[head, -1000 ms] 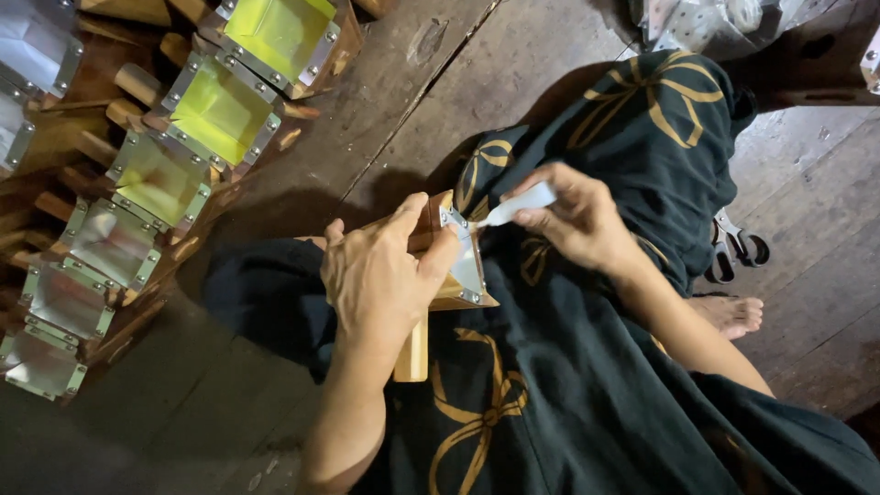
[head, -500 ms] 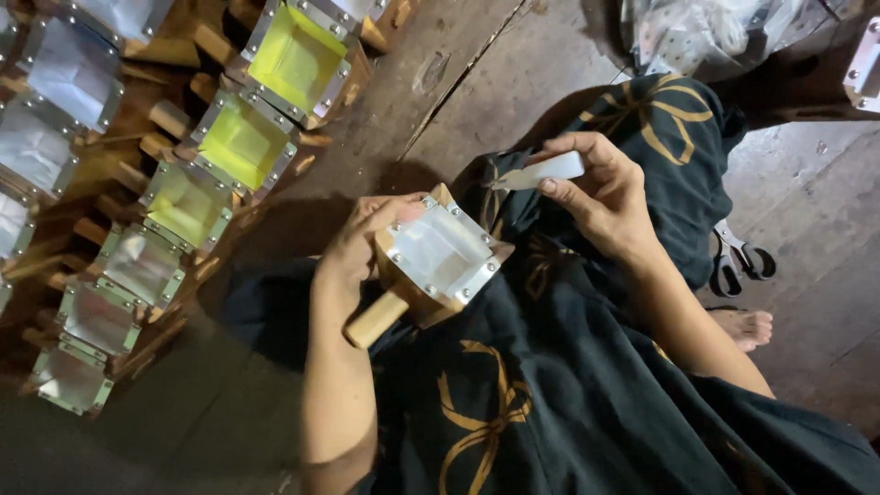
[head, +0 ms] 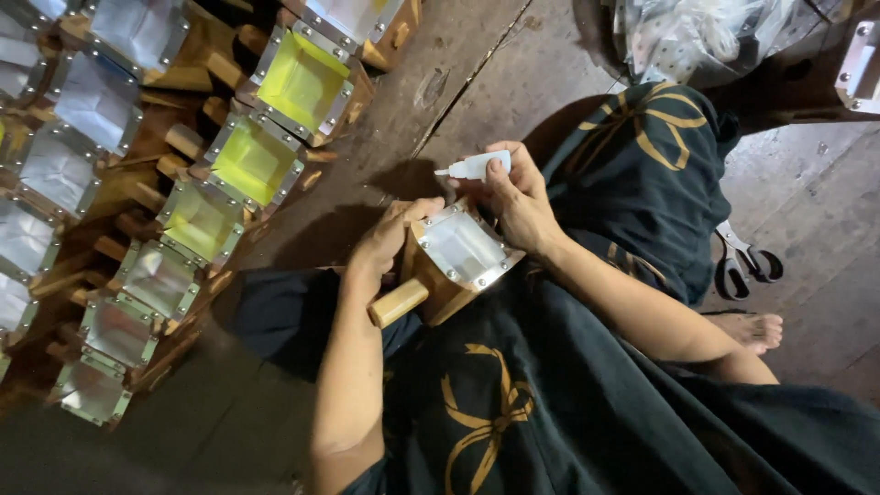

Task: Applying glue to the joints of small wooden frames and assembling them into boxes or lanterns.

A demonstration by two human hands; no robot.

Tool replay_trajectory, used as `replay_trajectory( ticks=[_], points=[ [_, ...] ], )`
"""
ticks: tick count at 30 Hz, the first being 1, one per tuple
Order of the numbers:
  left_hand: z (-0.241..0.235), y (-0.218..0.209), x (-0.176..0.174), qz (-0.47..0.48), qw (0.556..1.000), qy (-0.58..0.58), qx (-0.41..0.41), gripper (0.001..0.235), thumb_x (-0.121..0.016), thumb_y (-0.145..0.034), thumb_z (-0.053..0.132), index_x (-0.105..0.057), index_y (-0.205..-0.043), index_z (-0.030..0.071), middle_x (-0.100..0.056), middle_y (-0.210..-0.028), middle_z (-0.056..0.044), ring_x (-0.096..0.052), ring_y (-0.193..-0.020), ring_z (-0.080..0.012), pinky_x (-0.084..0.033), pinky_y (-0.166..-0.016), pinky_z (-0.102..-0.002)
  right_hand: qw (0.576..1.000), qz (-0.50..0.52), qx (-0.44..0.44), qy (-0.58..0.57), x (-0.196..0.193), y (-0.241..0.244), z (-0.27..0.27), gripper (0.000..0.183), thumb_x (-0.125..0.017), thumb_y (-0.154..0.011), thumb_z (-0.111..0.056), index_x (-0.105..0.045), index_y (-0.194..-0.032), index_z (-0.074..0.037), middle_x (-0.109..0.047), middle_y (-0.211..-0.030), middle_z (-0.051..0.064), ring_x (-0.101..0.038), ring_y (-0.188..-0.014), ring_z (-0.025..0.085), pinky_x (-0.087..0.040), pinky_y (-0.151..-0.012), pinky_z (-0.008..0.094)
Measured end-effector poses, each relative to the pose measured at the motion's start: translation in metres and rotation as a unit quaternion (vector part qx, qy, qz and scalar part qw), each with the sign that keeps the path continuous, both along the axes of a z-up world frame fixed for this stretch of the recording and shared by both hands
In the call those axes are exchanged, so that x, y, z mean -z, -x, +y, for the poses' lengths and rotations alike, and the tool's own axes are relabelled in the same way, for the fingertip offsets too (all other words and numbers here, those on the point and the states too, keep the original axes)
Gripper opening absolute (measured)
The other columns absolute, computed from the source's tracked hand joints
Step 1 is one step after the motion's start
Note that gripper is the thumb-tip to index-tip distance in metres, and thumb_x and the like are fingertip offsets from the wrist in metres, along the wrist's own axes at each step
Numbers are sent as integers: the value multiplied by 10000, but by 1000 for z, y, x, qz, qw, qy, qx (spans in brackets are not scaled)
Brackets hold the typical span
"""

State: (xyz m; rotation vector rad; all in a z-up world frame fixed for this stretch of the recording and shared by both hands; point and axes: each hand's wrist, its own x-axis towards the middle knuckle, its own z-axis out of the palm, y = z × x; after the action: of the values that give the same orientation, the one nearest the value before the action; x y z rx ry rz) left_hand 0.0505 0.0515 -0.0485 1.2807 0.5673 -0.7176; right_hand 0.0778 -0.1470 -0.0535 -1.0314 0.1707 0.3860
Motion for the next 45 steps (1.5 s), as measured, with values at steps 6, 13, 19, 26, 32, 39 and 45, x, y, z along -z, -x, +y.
replay_trajectory(
  ticks=[6,13,19,26,32,39,45],
  points=[
    [29,23,-13,-115,953,-281,-4,348,-745,-924,414,-790,-1086,109,-768,-861,-132,-767,-805,-245,-594,-788,-331,995,88,20,-49,5,2,4,258,-513,-1088,-244,-464,-1269,-67,-687,-1031,165,-759,-870,243,-618,-667,274],
    [-17,105,-47,-263,863,-399,-163,745,-572,-869,624,-576,-1422,124,-576,-1374,-156,-521,-1289,-320,-378,-1062,-426,988,123,78,-43,23,9,10,289,-497,-1088,-318,-431,-1297,-130,-730,-999,266,-768,-870,280,-610,-664,306],
    [-85,98,-73,-320,711,-625,-41,1278,-754,-663,812,-322,-1527,-26,-265,-1590,-314,-210,-1463,-570,-118,-1137,-724,985,153,79,-33,27,13,2,320,-501,-1084,-364,-403,-1320,-173,-727,-1023,259,-757,-888,290,-612,-641,315],
    [-98,81,-32,-434,641,-630,-57,1118,-934,-500,366,-420,-1404,-45,-499,-1356,-265,-581,-1158,-462,-487,-949,-600,980,158,118,-6,10,14,-9,326,-547,-1066,-348,-426,-1285,-140,-720,-1084,227,-759,-961,321,-641,-679,377],
    [-53,50,-104,-395,784,-478,36,1343,-906,-432,140,-209,-1565,-44,-440,-1450,-329,-521,-1285,-529,-442,-1074,-580,995,31,82,51,-7,-1,-38,269,-702,-995,-174,-575,-1181,-27,-714,-961,131,-741,-842,216,-641,-740,334],
    [-32,47,-129,-382,784,-439,218,1318,-875,-529,146,-127,-1604,1,-409,-1470,-352,-513,-1253,-575,-472,-949,-641,979,-151,-45,126,-39,-9,-43,363,-814,-875,6,-656,-1196,67,-682,-839,149,-679,-764,182,-590,-711,340],
    [-34,49,-124,-356,788,-441,239,1297,-831,-563,143,-86,-1618,26,-420,-1456,-323,-531,-1225,-556,-482,-919,-620,889,-332,-150,278,-45,-11,-40,286,-804,-906,-154,-694,-1141,-33,-685,-916,179,-688,-764,323,-553,-687,396]
  ],
)
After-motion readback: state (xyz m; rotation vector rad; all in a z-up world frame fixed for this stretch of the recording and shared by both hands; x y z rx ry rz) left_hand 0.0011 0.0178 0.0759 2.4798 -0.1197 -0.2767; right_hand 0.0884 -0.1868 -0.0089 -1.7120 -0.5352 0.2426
